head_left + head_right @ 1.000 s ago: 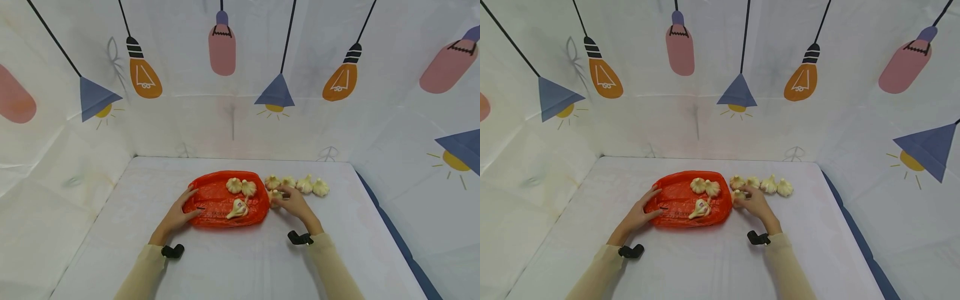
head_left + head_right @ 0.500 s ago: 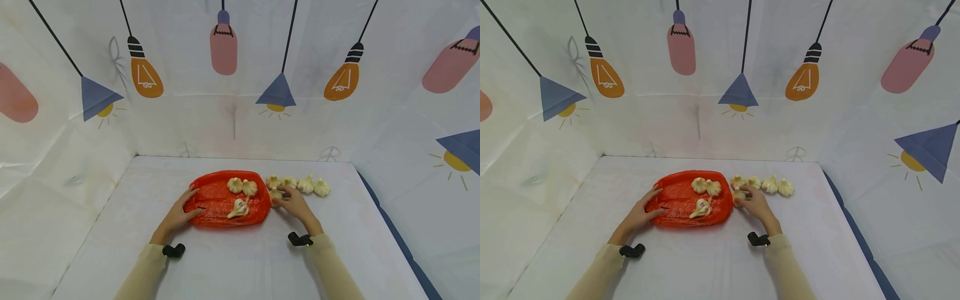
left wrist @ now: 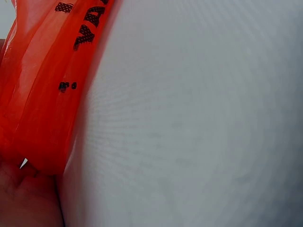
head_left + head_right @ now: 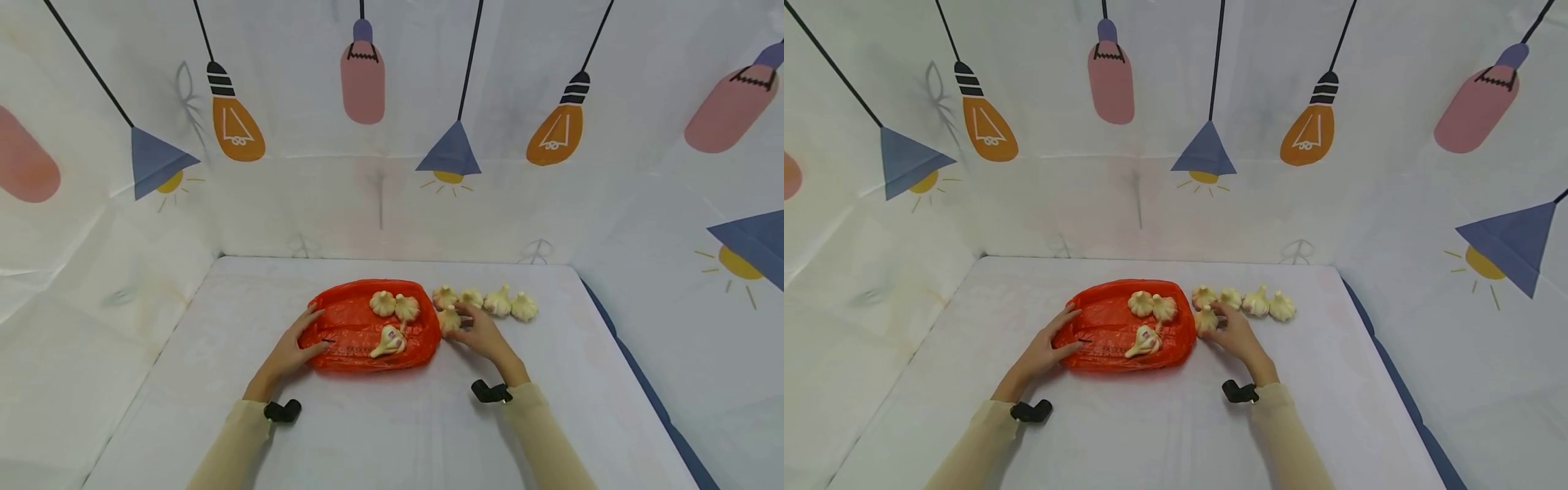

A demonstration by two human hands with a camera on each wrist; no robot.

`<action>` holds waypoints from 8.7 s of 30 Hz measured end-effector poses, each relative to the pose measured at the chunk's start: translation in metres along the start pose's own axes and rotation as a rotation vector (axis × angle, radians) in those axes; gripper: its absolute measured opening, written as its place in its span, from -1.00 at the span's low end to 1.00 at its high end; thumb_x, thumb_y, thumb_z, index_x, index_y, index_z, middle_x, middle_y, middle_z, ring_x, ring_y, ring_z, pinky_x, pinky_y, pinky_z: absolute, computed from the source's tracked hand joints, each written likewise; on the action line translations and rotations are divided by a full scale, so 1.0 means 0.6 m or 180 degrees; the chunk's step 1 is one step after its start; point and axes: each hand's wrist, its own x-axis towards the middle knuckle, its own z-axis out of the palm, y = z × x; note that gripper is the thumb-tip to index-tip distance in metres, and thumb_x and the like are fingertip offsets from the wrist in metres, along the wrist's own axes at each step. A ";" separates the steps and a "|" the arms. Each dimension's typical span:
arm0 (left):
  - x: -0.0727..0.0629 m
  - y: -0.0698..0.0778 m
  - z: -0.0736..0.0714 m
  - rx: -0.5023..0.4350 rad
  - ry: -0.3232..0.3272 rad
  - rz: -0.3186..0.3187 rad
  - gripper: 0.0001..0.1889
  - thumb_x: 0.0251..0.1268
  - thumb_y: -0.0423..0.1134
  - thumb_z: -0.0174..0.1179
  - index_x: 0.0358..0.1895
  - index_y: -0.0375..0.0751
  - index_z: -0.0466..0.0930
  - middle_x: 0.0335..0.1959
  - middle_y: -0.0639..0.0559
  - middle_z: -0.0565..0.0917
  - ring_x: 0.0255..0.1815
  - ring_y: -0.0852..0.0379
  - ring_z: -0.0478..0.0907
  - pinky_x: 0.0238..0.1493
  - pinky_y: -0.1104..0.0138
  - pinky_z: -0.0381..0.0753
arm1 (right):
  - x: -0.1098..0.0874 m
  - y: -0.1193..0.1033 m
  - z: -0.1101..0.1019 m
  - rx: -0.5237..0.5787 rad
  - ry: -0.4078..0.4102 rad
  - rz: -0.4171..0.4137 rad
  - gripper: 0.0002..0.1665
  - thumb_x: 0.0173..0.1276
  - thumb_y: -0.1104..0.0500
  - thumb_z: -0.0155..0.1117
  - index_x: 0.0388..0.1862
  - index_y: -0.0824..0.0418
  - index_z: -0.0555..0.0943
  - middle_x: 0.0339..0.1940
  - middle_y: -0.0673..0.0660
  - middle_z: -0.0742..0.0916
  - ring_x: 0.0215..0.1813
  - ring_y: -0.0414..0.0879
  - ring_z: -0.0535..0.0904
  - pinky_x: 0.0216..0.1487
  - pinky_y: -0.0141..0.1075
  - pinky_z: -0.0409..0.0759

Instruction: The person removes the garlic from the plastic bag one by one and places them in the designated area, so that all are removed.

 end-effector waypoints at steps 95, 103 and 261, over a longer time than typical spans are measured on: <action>-0.001 -0.005 0.000 -0.0018 -0.0013 -0.0027 -0.21 0.35 -0.03 0.36 0.60 -0.02 0.25 0.72 -0.14 -0.03 0.70 -0.36 -0.13 0.55 -0.40 -0.11 | 0.126 -0.178 0.124 -0.1207 -0.1843 -0.0607 -0.63 0.31 0.13 0.51 0.09 0.03 0.70 0.01 -0.05 0.71 -0.08 -0.21 0.51 -0.05 -0.33 0.54; -0.001 -0.005 0.000 -0.0019 -0.0005 -0.0035 -0.20 0.34 -0.03 0.37 0.60 -0.02 0.25 0.71 -0.16 -0.02 0.70 -0.35 -0.12 0.55 -0.41 -0.10 | 0.120 -0.181 0.119 -0.1103 -0.1780 -0.0565 -0.61 0.28 0.14 0.52 0.09 0.05 0.70 -0.07 -0.07 0.72 -0.13 -0.21 0.53 -0.10 -0.35 0.55; -0.002 -0.004 0.003 0.0021 0.0012 -0.0021 -0.21 0.35 -0.03 0.37 0.59 -0.04 0.27 0.72 -0.11 -0.02 0.69 -0.35 -0.12 0.55 -0.41 -0.10 | -0.068 -0.046 -0.020 0.0014 0.0859 0.0266 -0.04 0.33 0.10 0.50 0.58 0.27 0.24 0.55 0.35 0.40 0.55 0.32 0.30 0.46 0.30 0.33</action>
